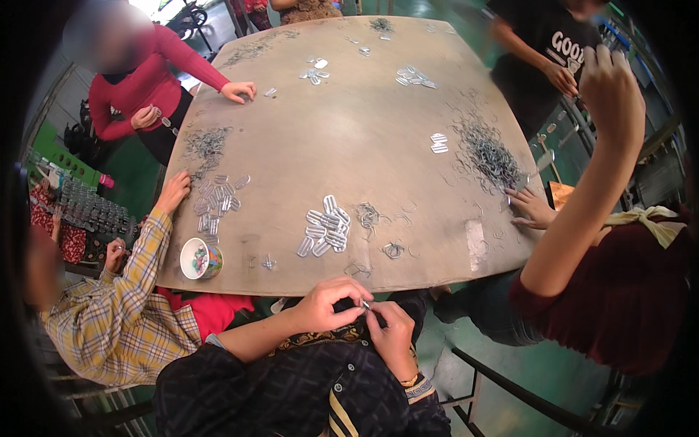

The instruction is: The person sits at a table with several others and repeatedly picks up small metal plates and wire loops, joining them by hand. They place the assembled units into a growing pile on the table. A coworker periodically adds more metal plates to the table from a nearby container.

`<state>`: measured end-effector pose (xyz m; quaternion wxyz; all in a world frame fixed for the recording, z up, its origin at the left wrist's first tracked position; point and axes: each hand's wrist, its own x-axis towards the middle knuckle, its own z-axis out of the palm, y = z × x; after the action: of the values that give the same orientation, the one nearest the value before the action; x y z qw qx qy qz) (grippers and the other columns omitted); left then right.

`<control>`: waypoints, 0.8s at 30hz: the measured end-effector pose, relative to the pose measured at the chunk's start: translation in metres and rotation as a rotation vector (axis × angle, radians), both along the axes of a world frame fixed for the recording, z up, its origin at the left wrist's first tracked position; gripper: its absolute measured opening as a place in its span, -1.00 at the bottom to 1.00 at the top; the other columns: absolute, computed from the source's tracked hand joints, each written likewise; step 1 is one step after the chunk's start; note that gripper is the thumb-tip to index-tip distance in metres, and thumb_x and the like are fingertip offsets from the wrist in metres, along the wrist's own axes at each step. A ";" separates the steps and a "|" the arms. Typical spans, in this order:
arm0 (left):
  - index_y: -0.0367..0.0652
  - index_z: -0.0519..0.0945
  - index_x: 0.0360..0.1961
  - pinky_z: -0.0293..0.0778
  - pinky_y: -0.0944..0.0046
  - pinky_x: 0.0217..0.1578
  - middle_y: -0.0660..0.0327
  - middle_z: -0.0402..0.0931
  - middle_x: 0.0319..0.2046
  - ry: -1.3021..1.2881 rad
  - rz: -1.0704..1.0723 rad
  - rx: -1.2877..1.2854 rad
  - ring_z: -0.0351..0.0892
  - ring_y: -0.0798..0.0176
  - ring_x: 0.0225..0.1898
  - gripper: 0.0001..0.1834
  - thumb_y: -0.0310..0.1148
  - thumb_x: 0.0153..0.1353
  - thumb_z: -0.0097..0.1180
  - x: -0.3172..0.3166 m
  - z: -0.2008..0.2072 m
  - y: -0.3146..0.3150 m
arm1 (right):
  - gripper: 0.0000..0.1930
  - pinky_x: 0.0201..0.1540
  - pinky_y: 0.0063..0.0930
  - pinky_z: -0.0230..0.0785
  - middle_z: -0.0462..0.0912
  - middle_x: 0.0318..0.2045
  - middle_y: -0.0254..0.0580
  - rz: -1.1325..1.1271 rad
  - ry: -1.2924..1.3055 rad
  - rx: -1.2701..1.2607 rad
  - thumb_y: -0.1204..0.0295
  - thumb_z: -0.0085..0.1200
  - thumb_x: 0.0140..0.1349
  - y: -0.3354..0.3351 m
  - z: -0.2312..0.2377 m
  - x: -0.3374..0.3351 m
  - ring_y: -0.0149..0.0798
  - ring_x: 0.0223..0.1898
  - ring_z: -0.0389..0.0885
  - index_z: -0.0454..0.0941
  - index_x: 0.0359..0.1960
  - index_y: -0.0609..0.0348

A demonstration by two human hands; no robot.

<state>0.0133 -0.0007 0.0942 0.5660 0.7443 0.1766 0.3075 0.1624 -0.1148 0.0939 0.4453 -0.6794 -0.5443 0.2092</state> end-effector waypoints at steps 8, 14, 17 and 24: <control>-0.23 0.47 -0.34 0.47 0.17 -0.19 0.10 0.62 -0.25 -0.078 -0.028 0.064 0.60 0.08 -0.24 -0.80 -0.59 0.04 0.23 -0.012 -0.018 -0.022 | -0.85 -0.27 -0.25 0.44 0.65 -0.42 -0.04 0.251 0.082 0.081 0.46 0.13 0.16 0.015 -0.028 0.027 -0.01 -0.37 0.62 0.64 -0.31 0.31; -0.23 0.44 -0.36 0.47 0.14 -0.19 0.09 0.61 -0.25 -0.073 -0.025 0.159 0.58 0.04 -0.23 -0.79 -0.58 0.05 0.25 -0.012 -0.028 -0.026 | -0.76 -0.20 -0.19 0.41 0.61 -0.34 -0.03 0.196 -0.317 0.132 0.46 0.27 0.05 0.091 -0.055 0.009 0.02 -0.27 0.56 0.64 -0.22 0.25; -0.23 0.45 -0.35 0.49 0.13 -0.13 0.07 0.59 -0.20 -0.023 -0.027 0.123 0.58 0.01 -0.16 -0.82 -0.57 0.08 0.23 -0.013 -0.026 -0.026 | -0.66 -0.13 -0.16 0.36 0.49 -0.30 -0.03 0.244 -0.486 0.039 0.40 0.32 0.00 0.117 -0.071 -0.001 0.04 -0.19 0.47 0.61 -0.16 0.25; -0.23 0.46 -0.33 0.50 0.14 -0.10 0.11 0.60 -0.18 0.044 -0.010 0.121 0.59 0.05 -0.14 -0.82 -0.56 0.08 0.24 -0.017 -0.019 -0.015 | -0.85 -0.20 -0.18 0.37 0.50 -0.37 -0.07 0.299 -0.678 -0.010 0.44 0.21 0.06 0.140 -0.075 -0.014 -0.02 -0.26 0.48 0.57 -0.35 0.21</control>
<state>-0.0039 -0.0160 0.0750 0.5176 0.7846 0.1662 0.2982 0.1485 0.0257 0.0192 0.2010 -0.6252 -0.7532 0.0374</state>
